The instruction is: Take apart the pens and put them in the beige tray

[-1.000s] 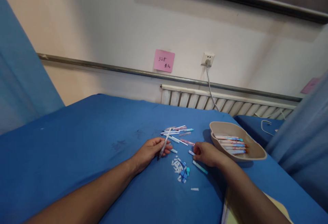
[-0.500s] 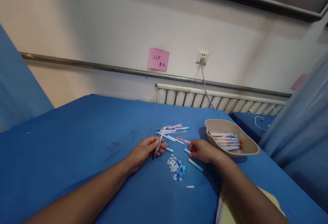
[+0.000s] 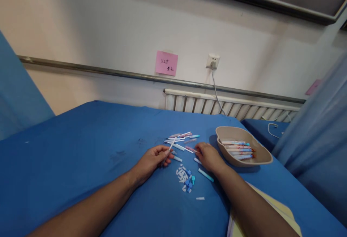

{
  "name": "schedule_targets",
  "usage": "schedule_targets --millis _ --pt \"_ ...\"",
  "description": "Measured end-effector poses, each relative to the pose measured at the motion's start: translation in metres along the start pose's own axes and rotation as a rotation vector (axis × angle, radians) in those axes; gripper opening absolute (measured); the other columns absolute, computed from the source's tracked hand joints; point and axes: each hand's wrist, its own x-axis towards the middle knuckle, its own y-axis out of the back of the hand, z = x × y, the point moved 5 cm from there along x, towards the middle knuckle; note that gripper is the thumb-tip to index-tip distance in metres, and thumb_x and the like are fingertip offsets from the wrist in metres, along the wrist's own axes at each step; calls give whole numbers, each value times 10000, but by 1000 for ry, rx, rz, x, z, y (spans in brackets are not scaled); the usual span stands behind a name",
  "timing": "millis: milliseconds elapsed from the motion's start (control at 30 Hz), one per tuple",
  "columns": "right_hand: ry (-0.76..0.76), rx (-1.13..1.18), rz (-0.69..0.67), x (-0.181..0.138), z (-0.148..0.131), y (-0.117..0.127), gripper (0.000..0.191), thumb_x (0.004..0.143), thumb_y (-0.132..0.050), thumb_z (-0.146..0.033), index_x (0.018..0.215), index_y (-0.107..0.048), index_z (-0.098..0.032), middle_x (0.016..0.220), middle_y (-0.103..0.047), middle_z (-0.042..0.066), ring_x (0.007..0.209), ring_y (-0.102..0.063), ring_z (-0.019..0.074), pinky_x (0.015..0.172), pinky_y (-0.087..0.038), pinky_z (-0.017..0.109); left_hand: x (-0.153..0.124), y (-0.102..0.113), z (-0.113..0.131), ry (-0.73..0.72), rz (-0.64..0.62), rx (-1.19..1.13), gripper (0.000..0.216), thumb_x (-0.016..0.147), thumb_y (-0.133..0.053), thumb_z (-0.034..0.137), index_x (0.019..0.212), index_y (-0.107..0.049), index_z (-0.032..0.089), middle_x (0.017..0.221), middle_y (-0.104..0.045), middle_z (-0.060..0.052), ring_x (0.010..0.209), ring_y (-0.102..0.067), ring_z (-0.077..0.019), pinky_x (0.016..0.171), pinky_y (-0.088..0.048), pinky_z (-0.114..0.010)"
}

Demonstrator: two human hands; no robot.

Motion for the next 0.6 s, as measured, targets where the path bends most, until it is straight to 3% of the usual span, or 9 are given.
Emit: schedule_targets --millis 167,233,333,433,600 --pt "-3 79 61 0 2 -1 185 849 -451 -221 943 -601 -167 918 -629 96 853 -561 200 768 -386 289 2 7 -1 -53 77 75 314 743 -639 397 921 -602 141 753 -614 -10 557 -504 -83 528 -403 -197" --pt "-13 264 131 2 4 1 201 853 -444 -261 925 -608 -169 891 -624 84 819 -563 193 735 -399 284 2 10 0 -87 115 139 316 733 -636 395 916 -606 140 729 -601 2 536 -484 -81 506 -379 -191" --pt "-86 625 197 6 10 1 257 850 -432 -366 876 -600 -173 685 -579 20 638 -538 163 596 -404 255 2 12 1 -145 120 255 300 736 -616 395 890 -625 137 669 -573 21 526 -461 -84 500 -354 -187" --pt "-114 830 177 7 11 -1 301 830 -443 -434 848 -584 -168 557 -491 -30 524 -473 132 516 -370 232 0 7 4 -188 75 369 296 757 -586 402 887 -650 144 695 -599 9 603 -502 -116 556 -380 -198" --pt "-49 950 127 5 4 0 291 793 -510 -446 811 -591 -167 548 -476 -39 526 -442 112 517 -350 218 -3 2 8 -220 37 460 304 786 -544 394 926 -663 152 822 -654 -23 746 -561 -166 674 -428 -236"
